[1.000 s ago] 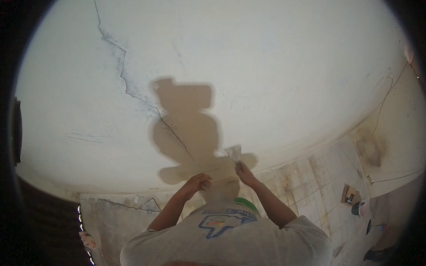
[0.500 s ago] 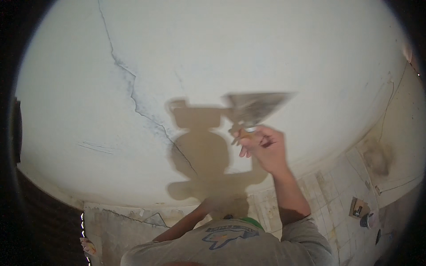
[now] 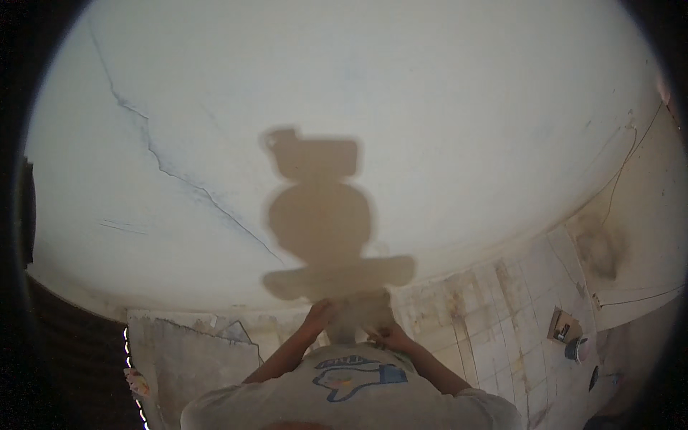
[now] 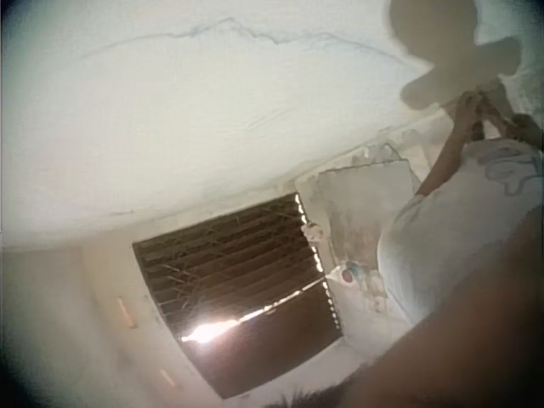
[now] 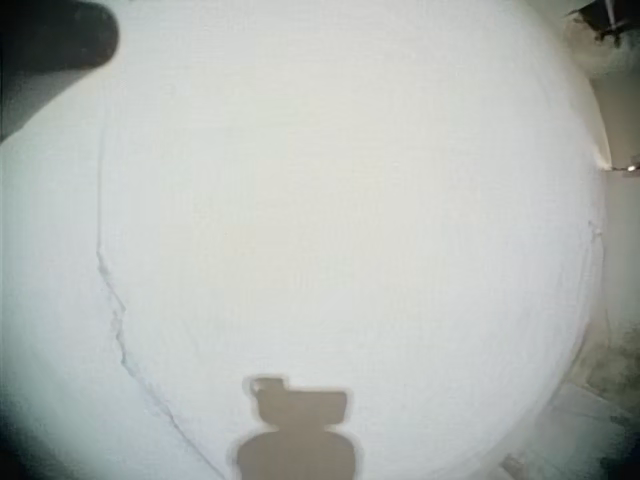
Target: The person scrapes a cracked wall with a metal putty knife or scraper to prepare it for repair.
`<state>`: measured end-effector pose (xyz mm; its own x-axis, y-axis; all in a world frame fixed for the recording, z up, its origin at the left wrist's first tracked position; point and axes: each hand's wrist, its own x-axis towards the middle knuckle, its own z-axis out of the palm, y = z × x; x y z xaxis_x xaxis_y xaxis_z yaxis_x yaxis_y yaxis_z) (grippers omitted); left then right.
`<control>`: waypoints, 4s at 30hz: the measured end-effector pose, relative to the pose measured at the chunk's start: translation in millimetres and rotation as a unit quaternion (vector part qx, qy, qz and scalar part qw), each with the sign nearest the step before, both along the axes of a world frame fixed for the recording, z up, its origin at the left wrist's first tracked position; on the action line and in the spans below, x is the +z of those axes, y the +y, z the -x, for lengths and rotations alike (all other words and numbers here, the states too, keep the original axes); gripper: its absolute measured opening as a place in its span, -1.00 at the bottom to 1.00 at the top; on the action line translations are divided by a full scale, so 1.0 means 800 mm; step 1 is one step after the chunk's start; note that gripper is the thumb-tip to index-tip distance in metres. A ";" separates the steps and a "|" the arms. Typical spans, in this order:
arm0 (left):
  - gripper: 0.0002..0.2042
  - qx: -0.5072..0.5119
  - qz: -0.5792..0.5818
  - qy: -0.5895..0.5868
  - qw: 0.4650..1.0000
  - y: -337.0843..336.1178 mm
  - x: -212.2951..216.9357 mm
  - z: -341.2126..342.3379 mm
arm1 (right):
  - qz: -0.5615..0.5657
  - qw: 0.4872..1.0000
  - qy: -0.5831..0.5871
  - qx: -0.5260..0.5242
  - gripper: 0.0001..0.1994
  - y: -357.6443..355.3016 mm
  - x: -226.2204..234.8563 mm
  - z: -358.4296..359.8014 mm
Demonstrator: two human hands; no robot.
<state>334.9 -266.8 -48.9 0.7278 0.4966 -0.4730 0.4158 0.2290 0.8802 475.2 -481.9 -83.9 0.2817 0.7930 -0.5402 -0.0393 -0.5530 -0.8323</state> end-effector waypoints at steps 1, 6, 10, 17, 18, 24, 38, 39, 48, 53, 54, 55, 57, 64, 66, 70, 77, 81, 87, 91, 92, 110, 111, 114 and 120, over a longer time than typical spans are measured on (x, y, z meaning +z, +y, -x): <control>-0.78 0.001 0.004 0.007 1.000 -0.005 0.010 -0.007 | -0.022 0.999 0.034 0.004 -0.69 0.000 0.003 -0.010; -0.83 0.084 0.071 -0.208 0.972 -0.016 0.047 -0.043 | -0.134 0.986 0.093 -0.045 -0.65 0.021 -0.019 -0.049; -0.86 -0.022 -0.271 -0.232 0.934 -0.035 0.136 -0.061 | -0.246 0.963 0.037 -0.104 -0.65 0.101 0.072 -0.112; -0.89 -0.065 -0.212 -0.227 0.948 -0.064 0.163 -0.041 | -0.521 0.842 -0.015 -0.142 -0.77 0.143 0.429 -0.114; -0.90 -0.072 -0.173 -0.202 0.961 -0.067 0.160 -0.039 | -0.576 0.805 -0.018 -0.140 -0.75 0.135 0.461 -0.107; -0.90 -0.034 -0.068 -0.216 0.973 -0.063 0.134 -0.031 | -0.628 0.733 -0.109 -0.238 -0.79 0.156 0.445 -0.106; -0.90 0.000 -0.265 -0.170 0.949 -0.063 0.101 -0.005 | -0.051 0.997 -0.037 -0.035 -0.68 -0.058 -0.005 -0.068; -0.90 -0.018 -0.241 -0.163 0.957 -0.061 0.095 -0.008 | -0.067 0.995 -0.071 -0.036 -0.68 -0.075 -0.012 -0.070; -0.87 0.035 -0.139 -0.213 0.966 -0.063 0.098 -0.040 | -0.287 0.943 -0.063 -0.158 -0.74 0.107 0.053 -0.141; -0.87 -0.008 -0.100 -0.194 0.976 -0.077 0.099 -0.047 | -0.539 0.830 -0.068 -0.128 -0.73 0.210 0.323 -0.144; -0.87 -0.012 -0.096 -0.197 0.976 -0.080 0.099 -0.052 | -0.572 0.809 -0.059 -0.123 -0.73 0.211 0.366 -0.143; -0.87 -0.016 -0.095 -0.192 0.977 -0.082 0.102 -0.051 | -0.609 0.785 -0.044 -0.110 -0.73 0.208 0.404 -0.136; -0.86 -0.026 -0.088 -0.187 0.978 -0.077 0.104 -0.057 | -0.631 0.765 -0.059 -0.114 -0.74 0.194 0.453 -0.131; -0.90 -0.026 -0.053 -0.204 0.977 -0.065 0.101 -0.070 | -0.567 0.808 -0.014 -0.158 -0.75 0.154 0.373 -0.144; -0.90 -0.026 -0.057 -0.177 0.982 -0.071 0.101 -0.057 | -0.458 0.875 -0.014 -0.159 -0.76 0.132 0.308 -0.143; -0.86 -0.006 -0.094 -0.169 0.981 -0.056 0.116 -0.049 | -0.228 0.945 -0.014 -0.235 -0.73 0.049 0.126 -0.114; -0.80 0.113 -0.085 0.013 0.990 -0.042 0.000 -0.002 | -0.105 0.972 0.053 -0.204 -0.69 -0.072 -0.017 -0.111; -0.79 0.060 -0.085 0.031 0.994 -0.036 -0.023 -0.037 | -0.240 0.934 0.042 -0.261 -0.68 -0.026 -0.024 -0.151; -0.82 0.048 -0.051 -0.056 0.996 -0.064 0.026 -0.108 | -0.486 0.836 -0.048 -0.249 -0.70 0.131 0.199 -0.230; -0.84 0.012 0.021 -0.053 0.998 -0.071 0.019 -0.098 | -0.640 0.743 -0.054 -0.190 -0.66 0.132 0.371 -0.217; -0.83 0.012 0.034 -0.050 0.998 -0.069 0.015 -0.091 | -0.671 0.716 -0.045 -0.187 -0.67 0.123 0.408 -0.205; -0.62 0.065 0.034 -0.216 0.974 -0.059 0.090 -0.155 | -0.299 0.941 0.016 -0.156 -0.73 0.062 0.096 -0.131; -0.64 0.083 0.037 -0.206 0.974 -0.054 0.103 -0.160 | -0.273 0.959 0.037 -0.074 -0.73 0.050 0.093 -0.122; -0.70 -0.005 -0.086 -0.202 0.976 -0.037 0.084 -0.173 | -0.220 0.975 0.033 0.028 -0.72 0.029 0.097 -0.117; -0.74 -0.049 -0.081 -0.212 0.973 -0.065 0.209 -0.180 | -0.295 0.955 -0.023 -0.008 -0.75 0.028 0.214 -0.130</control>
